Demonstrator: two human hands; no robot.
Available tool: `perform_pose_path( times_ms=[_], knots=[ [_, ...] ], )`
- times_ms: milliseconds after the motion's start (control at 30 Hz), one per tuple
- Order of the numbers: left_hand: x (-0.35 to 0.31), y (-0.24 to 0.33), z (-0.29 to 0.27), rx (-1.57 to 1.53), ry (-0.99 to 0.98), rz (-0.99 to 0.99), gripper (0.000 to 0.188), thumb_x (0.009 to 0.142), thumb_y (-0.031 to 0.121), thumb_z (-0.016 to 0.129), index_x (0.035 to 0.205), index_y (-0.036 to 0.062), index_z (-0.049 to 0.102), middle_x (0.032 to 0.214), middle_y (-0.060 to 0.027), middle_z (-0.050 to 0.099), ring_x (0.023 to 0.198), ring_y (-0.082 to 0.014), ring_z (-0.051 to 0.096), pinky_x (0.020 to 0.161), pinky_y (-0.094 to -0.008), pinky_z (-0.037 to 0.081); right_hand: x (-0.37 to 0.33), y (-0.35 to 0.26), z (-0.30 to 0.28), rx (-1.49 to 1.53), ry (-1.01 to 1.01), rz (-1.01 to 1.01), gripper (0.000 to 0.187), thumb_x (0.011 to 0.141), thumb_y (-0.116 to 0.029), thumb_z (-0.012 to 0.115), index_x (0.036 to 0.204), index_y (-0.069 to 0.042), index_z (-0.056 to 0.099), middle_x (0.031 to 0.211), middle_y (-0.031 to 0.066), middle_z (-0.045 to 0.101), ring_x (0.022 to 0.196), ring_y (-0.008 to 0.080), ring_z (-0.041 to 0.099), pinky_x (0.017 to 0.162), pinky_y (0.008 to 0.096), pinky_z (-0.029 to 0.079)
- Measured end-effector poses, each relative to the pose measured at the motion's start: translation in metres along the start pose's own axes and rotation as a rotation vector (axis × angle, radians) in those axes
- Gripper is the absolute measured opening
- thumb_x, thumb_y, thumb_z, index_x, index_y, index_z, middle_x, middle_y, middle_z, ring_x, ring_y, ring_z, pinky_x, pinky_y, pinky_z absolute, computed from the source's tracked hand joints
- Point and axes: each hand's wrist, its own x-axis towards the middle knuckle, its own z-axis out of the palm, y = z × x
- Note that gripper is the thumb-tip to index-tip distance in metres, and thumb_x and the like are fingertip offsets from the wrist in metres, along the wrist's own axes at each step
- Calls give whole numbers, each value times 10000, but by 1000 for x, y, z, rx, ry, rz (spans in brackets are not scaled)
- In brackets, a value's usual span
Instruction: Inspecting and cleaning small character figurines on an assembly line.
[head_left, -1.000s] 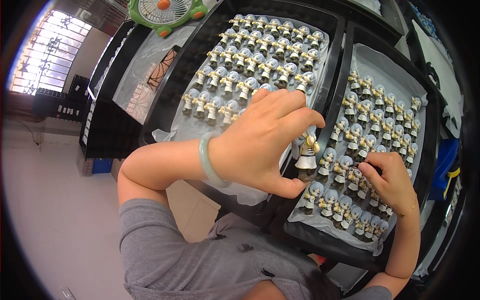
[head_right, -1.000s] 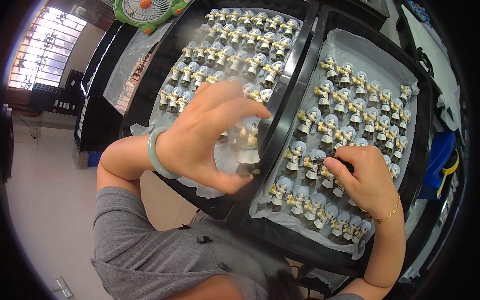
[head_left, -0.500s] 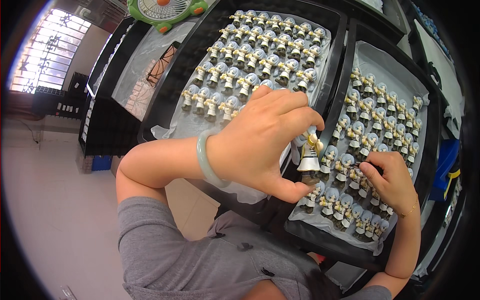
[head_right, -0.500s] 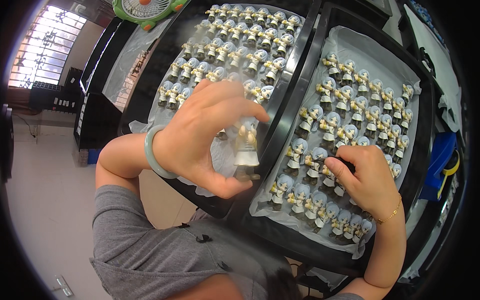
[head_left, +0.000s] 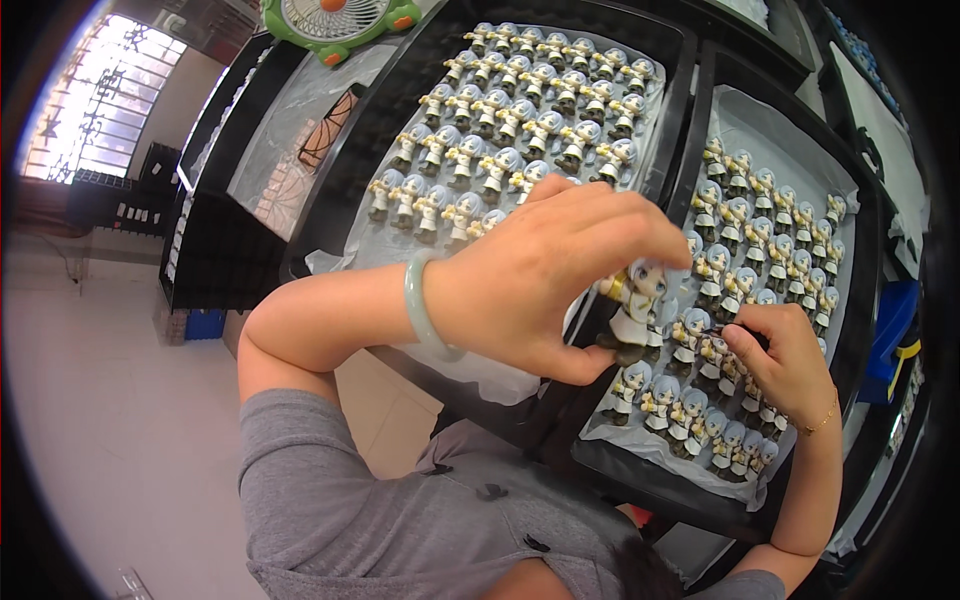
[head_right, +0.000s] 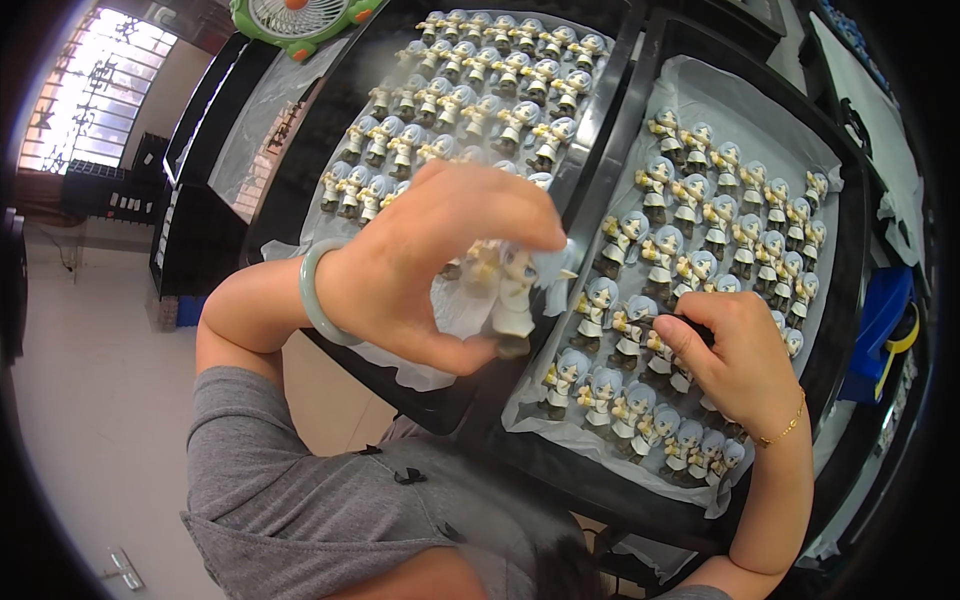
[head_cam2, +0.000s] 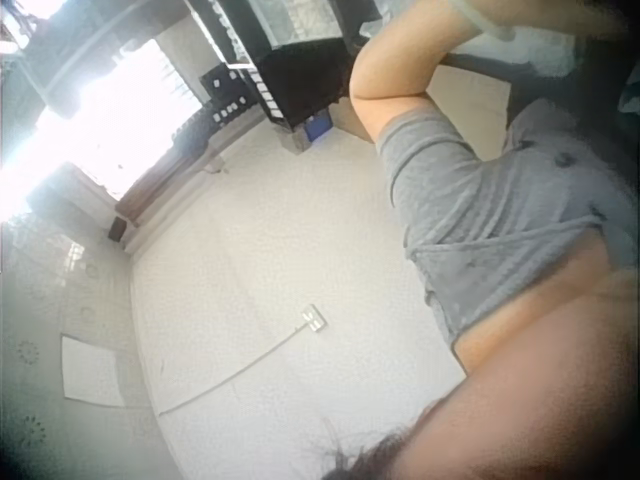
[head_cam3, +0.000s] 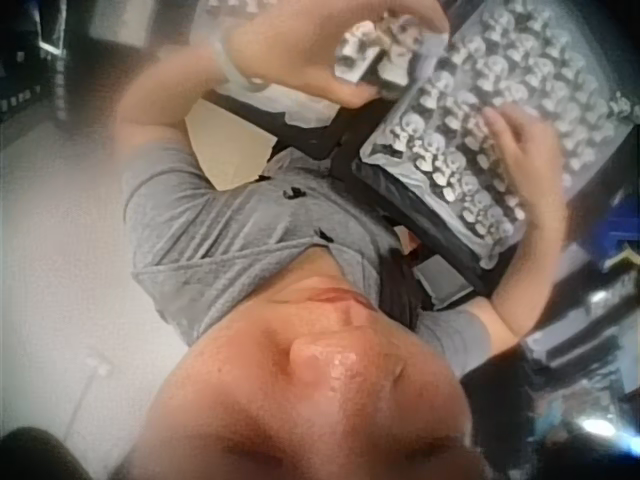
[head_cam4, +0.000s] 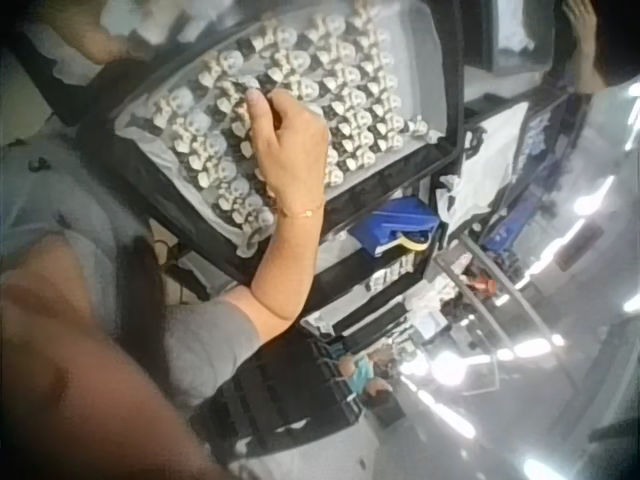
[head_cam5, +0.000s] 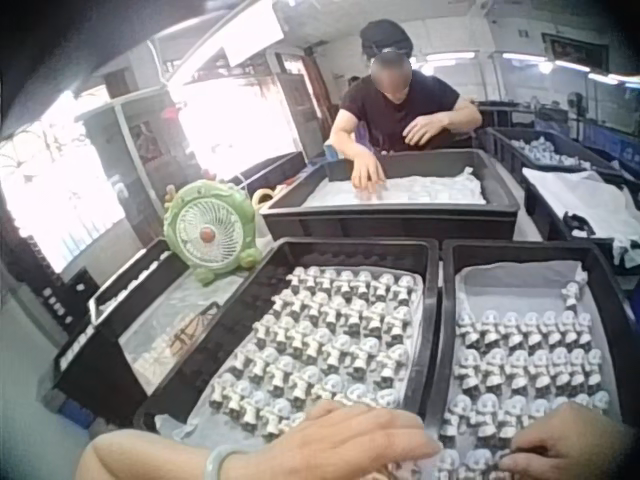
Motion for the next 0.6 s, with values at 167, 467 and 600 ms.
perform_pose_path(
  times_ms=[167,467,600],
  knots=[
    [-9,-27,-40,-286,270,-131,689,598,47,625,1213,4,317,1162,-183,485,1054,-228,503,887,-326,412,-4,7,4,54,26,14,282,796,-185,580,640,37,503,513,139,434,464,261,424,470,334,331],
    [-140,-36,-97,275,-314,-852,604,550,-3,655,1123,84,484,1015,-58,512,1015,-238,498,897,-333,391,-4,-4,9,-19,137,-68,347,792,-223,580,601,27,435,510,128,372,479,267,362,482,343,288],
    [-142,-51,-75,569,-457,-598,574,528,11,674,1070,99,510,937,-36,505,999,-256,453,881,-352,366,-12,6,6,-50,131,-27,333,782,-207,591,600,26,439,515,147,388,485,291,372,484,357,293]
  ],
)
